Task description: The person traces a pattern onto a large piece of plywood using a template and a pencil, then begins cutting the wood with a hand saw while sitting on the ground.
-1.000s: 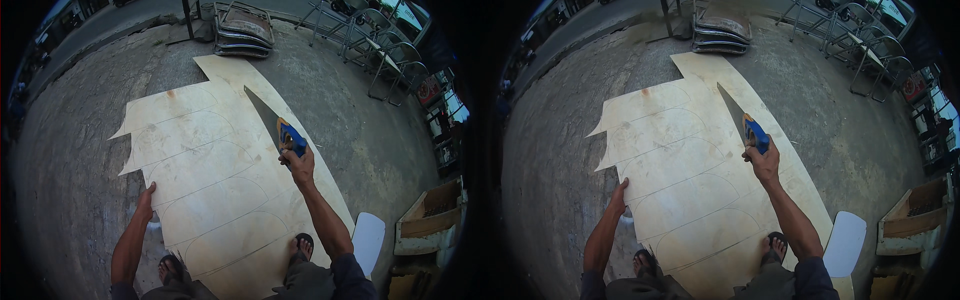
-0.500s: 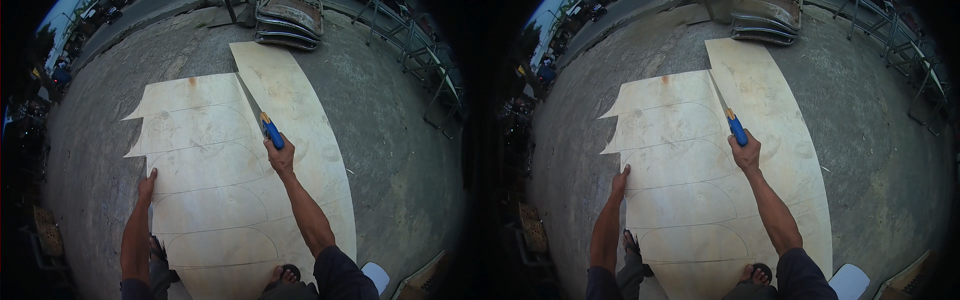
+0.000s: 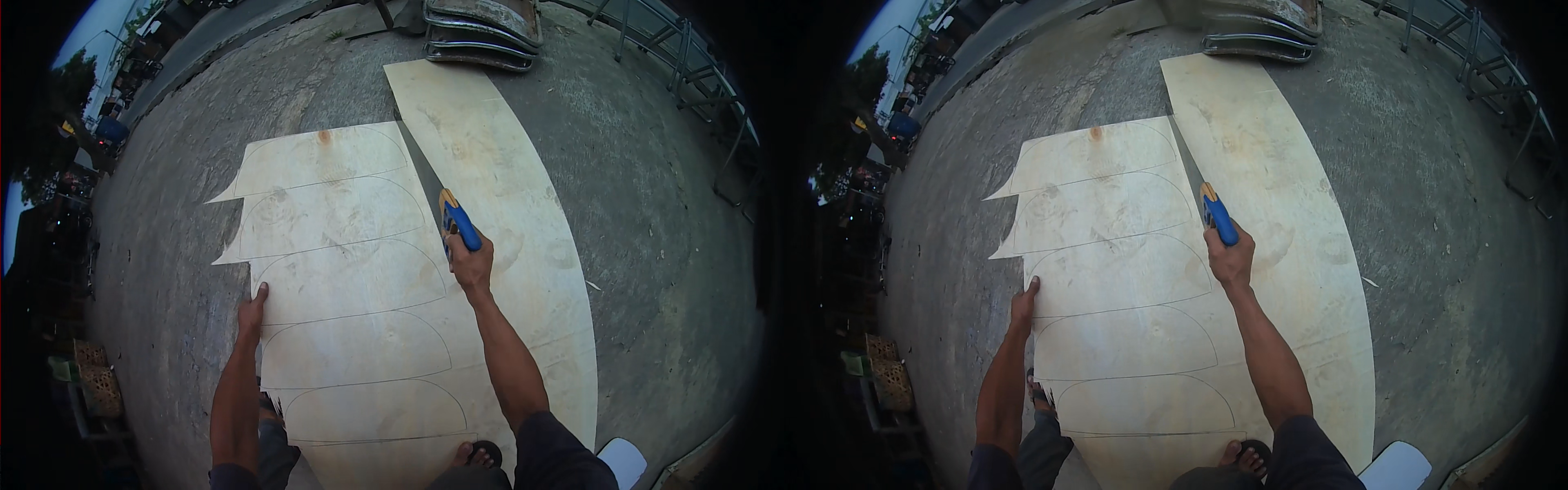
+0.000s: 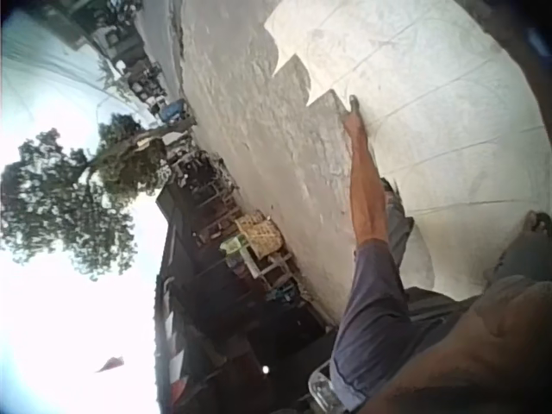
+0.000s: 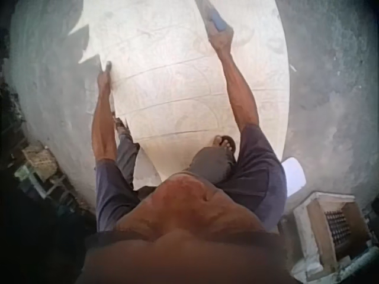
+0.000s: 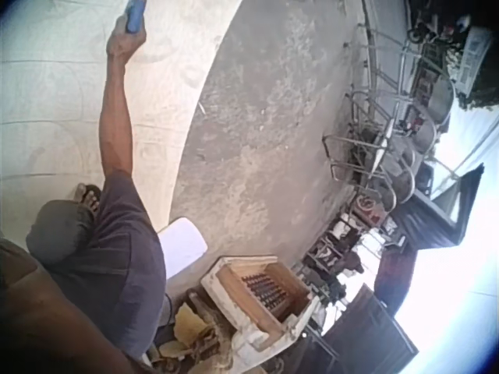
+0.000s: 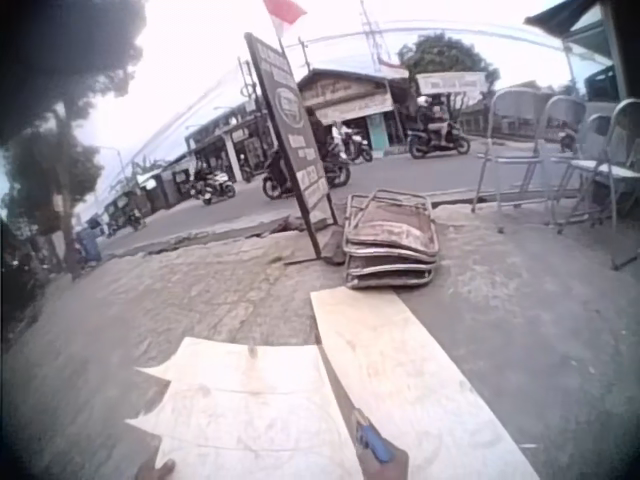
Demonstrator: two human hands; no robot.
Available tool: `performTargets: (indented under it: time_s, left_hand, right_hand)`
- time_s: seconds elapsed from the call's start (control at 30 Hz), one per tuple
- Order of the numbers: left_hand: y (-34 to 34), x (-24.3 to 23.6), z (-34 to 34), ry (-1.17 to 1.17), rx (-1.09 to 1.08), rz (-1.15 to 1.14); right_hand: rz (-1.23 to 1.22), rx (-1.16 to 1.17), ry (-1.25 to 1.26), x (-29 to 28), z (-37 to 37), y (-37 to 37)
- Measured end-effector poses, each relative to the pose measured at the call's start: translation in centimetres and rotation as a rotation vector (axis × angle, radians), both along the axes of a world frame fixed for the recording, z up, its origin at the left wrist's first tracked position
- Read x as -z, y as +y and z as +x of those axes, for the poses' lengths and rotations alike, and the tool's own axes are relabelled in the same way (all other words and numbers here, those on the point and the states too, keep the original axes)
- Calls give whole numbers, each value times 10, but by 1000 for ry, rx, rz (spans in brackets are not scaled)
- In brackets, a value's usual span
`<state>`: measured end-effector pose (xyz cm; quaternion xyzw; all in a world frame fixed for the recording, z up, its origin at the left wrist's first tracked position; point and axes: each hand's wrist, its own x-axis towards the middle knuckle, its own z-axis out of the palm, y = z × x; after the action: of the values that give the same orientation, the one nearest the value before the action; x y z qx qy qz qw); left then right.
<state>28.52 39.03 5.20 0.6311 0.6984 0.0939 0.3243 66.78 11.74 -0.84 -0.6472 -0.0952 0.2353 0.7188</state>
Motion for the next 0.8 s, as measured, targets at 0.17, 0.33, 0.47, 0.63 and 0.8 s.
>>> performTargets:
  time_s: [0.17,0.33,0.47,0.63,0.8]
  left_hand:
    - [0,36,13,-141,-7,-170]
    - [-7,3,-7,-65,-41,69]
    - [1,36,12,-161,35,-28]
    - [-3,20,-20,-46,-48,-15]
    - [6,26,-6,-39,-9,21]
  right_hand:
    - [-180,1,-62,0,66,47]
    - [11,0,-44,-6,-8,-24]
    - [-244,67,-164,-16,56,38]
    - [-27,15,-27,3,-14,-14]
    - [-193,80,-229,-8,10,29]
